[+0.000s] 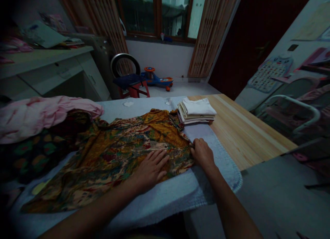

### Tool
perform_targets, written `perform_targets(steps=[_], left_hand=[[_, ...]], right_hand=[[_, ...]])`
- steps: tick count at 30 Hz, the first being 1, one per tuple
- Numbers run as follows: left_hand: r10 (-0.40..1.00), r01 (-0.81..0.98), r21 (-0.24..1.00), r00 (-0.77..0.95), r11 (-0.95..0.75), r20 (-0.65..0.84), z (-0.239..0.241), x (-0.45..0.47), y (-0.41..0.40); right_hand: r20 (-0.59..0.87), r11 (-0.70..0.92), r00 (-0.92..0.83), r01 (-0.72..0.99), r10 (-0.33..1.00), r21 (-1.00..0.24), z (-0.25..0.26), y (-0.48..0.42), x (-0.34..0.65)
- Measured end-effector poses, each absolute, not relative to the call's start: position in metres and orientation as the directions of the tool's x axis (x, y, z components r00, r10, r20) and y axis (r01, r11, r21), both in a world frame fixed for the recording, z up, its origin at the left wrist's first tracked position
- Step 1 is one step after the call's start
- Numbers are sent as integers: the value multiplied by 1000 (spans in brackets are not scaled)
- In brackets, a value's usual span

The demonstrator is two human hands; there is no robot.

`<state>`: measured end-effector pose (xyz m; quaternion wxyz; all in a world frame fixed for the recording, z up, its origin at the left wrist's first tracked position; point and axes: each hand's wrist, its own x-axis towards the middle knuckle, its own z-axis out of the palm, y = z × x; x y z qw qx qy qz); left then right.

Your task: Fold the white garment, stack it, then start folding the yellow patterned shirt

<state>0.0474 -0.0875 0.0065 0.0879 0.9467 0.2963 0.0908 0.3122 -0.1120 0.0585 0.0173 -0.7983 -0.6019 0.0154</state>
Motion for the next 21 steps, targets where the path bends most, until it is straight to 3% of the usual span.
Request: perform_targets(steps=[6, 10, 15, 21], left_hand=[[580, 550, 198, 801, -811, 151, 5, 49, -90], [505, 469, 201, 840, -860, 200, 3, 57, -96], [471, 417, 307, 872, -856, 131, 0, 65, -99], [468, 417, 339, 880, -843, 80, 6, 69, -101]], right_hand=[[-29, -370, 369, 928, 929, -47, 66, -116, 300], [-58, -409, 408, 913, 911, -2, 71, -117, 292], [-146, -399, 403, 915, 903, 58, 81, -116, 300], [-157, -402, 410, 912, 898, 86, 79, -120, 309]])
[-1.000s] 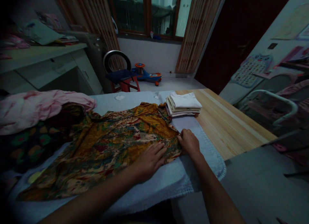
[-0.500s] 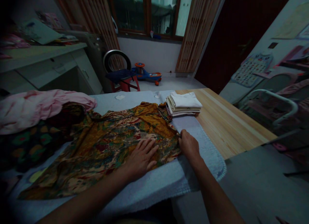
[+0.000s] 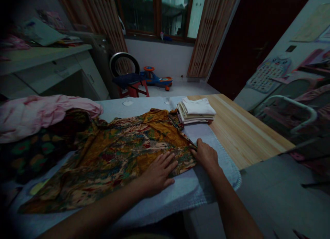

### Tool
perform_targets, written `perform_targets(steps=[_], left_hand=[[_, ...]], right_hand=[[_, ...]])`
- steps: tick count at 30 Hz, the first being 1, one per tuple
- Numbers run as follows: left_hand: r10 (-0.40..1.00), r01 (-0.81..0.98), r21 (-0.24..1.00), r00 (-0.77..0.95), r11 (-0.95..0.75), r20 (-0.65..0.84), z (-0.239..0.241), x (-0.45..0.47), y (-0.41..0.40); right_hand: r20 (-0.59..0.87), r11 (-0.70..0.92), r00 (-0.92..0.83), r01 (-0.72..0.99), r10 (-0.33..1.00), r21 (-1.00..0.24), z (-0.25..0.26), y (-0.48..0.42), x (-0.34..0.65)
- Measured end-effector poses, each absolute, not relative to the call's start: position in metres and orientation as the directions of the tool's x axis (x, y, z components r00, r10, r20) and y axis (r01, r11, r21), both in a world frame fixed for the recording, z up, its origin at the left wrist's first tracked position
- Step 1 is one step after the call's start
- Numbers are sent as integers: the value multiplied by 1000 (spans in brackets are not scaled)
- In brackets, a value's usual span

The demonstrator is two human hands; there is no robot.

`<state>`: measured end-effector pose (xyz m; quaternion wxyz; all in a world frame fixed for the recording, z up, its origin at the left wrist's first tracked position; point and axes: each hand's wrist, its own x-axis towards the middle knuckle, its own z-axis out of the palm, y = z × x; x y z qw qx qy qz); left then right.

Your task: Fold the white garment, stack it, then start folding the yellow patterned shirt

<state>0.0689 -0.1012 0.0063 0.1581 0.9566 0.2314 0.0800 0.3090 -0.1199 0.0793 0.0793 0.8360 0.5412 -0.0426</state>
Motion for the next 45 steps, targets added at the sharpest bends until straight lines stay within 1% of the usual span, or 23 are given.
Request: perform_targets(steps=[6, 11, 14, 22, 25, 28, 30, 32, 35, 37, 39, 42, 45], left_hand=[[388, 345, 343, 919, -874, 64, 12, 87, -109], [365, 317, 325, 926, -891, 96, 17, 107, -111], [380, 331, 303, 917, -894, 119, 16, 118, -108], [430, 371, 278, 883, -886, 190, 8, 138, -96], [444, 381, 289, 874, -878, 197, 9, 144, -93], [468, 389, 330, 859, -860, 207, 12, 148, -90], [474, 373, 377, 852, -848, 223, 13, 150, -86], [477, 351, 425, 846, -834, 238, 12, 152, -79], [480, 320, 480, 838, -817, 258, 8, 154, -66], [483, 298, 514, 832, -804, 273, 8, 156, -59], [489, 277, 558, 827, -783, 276, 13, 158, -53], [531, 276, 631, 808, -725, 257, 24, 162, -48], [552, 287, 643, 794, -710, 255, 33, 169, -44]], right_hand=[[-84, -380, 384, 923, 920, 52, 71, -124, 312], [-81, -324, 319, 944, 944, -56, 73, -119, 318], [-68, -334, 329, 937, 942, -98, 72, -113, 319], [-53, -382, 378, 918, 924, -108, 68, -105, 321], [-56, -434, 431, 897, 901, -83, 70, -105, 320], [-59, -449, 445, 890, 894, -83, 70, -106, 320], [-56, -445, 441, 886, 896, -130, 69, -109, 323], [-50, -411, 410, 885, 911, -220, 68, -115, 327], [-39, -278, 285, 879, 958, -387, 67, -128, 336], [-27, -198, 208, 871, 978, -449, 67, -137, 340], [-25, -165, 172, 877, 985, -452, 66, -144, 342], [-28, -183, 188, 899, 982, -399, 62, -150, 343], [-20, -198, 206, 905, 978, -376, 60, -150, 341]])
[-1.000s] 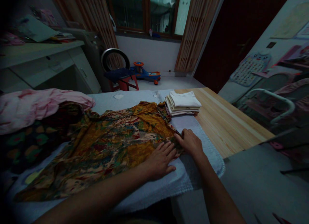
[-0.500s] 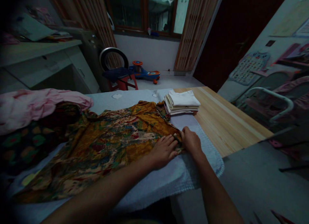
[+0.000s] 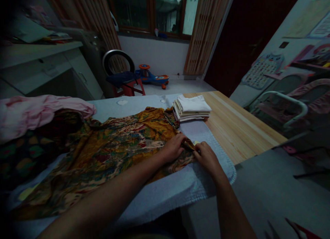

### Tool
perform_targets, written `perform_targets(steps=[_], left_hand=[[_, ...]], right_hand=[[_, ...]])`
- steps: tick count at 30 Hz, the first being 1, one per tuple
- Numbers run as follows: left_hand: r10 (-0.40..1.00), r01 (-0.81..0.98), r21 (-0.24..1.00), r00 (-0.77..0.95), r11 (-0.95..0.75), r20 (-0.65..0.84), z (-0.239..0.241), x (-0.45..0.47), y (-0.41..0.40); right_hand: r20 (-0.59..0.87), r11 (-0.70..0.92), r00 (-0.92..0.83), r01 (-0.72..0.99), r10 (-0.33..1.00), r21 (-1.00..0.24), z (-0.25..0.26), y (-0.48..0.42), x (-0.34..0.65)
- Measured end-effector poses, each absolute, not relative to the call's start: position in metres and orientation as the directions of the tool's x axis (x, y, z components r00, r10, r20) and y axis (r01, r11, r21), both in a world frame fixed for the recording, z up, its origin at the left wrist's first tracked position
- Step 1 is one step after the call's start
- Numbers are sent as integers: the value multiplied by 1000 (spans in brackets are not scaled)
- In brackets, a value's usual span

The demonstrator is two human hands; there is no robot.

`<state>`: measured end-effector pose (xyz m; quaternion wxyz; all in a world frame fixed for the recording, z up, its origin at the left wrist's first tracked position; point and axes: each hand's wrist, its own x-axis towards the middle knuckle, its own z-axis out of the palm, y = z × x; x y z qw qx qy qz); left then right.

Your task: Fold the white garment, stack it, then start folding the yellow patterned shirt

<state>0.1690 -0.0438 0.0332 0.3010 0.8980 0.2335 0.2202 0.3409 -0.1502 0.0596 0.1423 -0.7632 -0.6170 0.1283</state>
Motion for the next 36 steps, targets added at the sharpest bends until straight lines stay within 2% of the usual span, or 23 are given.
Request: perform_targets(steps=[6, 9, 12, 14, 16, 21, 27, 30, 36], left_hand=[[516, 269, 600, 808, -753, 285, 39, 181, -35], [551, 279, 660, 798, -698, 245, 47, 183, -32], [595, 282, 770, 789, -573, 154, 54, 184, -32], [589, 257, 845, 804, -469, 82, 56, 185, -33], [576, 256, 863, 816, -435, 48, 57, 187, -35], [639, 385, 717, 761, -582, 110, 56, 191, -37], [678, 538, 586, 735, -605, 25, 48, 196, -39], [679, 554, 556, 734, -620, 24, 46, 197, -40], [676, 520, 542, 726, -660, 127, 43, 200, -40]], right_hand=[[1, -165, 182, 896, 983, -412, 60, -153, 341], [-36, -182, 184, 887, 982, -425, 60, -156, 342], [-65, -173, 162, 877, 985, -448, 62, -160, 342], [-67, -164, 150, 870, 986, -465, 63, -162, 343], [-70, -161, 146, 871, 987, -465, 64, -164, 344], [-99, -175, 148, 911, 984, -374, 66, -167, 349], [-112, -253, 232, 932, 966, -258, 65, -167, 350], [-122, -271, 249, 935, 961, -230, 65, -165, 348], [-75, -308, 299, 933, 951, -184, 64, -166, 344]])
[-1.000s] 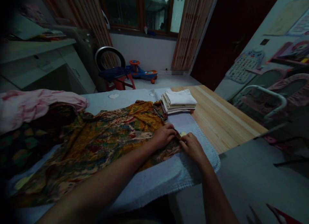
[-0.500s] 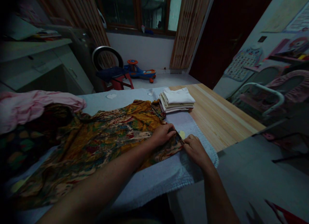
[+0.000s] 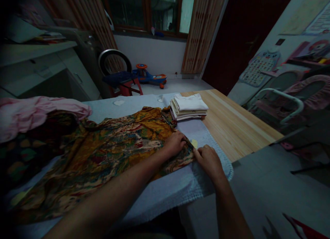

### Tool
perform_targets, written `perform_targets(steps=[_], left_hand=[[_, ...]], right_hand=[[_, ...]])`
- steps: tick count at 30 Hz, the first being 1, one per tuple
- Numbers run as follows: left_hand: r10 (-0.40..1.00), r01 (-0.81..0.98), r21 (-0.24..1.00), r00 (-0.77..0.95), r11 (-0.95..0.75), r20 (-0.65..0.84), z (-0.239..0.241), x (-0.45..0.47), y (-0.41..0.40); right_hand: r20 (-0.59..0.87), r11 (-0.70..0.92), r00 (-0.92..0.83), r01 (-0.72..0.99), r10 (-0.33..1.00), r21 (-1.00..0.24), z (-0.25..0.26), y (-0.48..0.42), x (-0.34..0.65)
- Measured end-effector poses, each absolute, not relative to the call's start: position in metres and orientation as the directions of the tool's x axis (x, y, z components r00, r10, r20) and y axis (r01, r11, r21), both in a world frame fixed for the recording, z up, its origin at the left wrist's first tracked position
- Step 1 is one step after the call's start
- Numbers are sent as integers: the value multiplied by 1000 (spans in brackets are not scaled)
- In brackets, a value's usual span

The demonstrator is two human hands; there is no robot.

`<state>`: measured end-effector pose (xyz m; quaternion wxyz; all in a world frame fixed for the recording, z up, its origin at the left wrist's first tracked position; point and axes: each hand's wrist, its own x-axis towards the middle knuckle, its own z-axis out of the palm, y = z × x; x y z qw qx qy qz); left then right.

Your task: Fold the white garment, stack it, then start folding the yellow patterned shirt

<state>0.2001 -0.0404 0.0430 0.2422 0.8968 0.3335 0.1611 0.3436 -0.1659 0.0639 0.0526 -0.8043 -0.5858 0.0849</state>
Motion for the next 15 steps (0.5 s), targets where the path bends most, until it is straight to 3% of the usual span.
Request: perform_targets(steps=[8, 15], left_hand=[[631, 417, 609, 754, -675, 182, 36, 205, -34], [519, 391, 520, 846, -759, 122, 46, 210, -25]], right_hand=[[14, -332, 339, 927, 941, -175, 54, -171, 343], [45, -365, 382, 907, 923, -211, 49, -174, 342]])
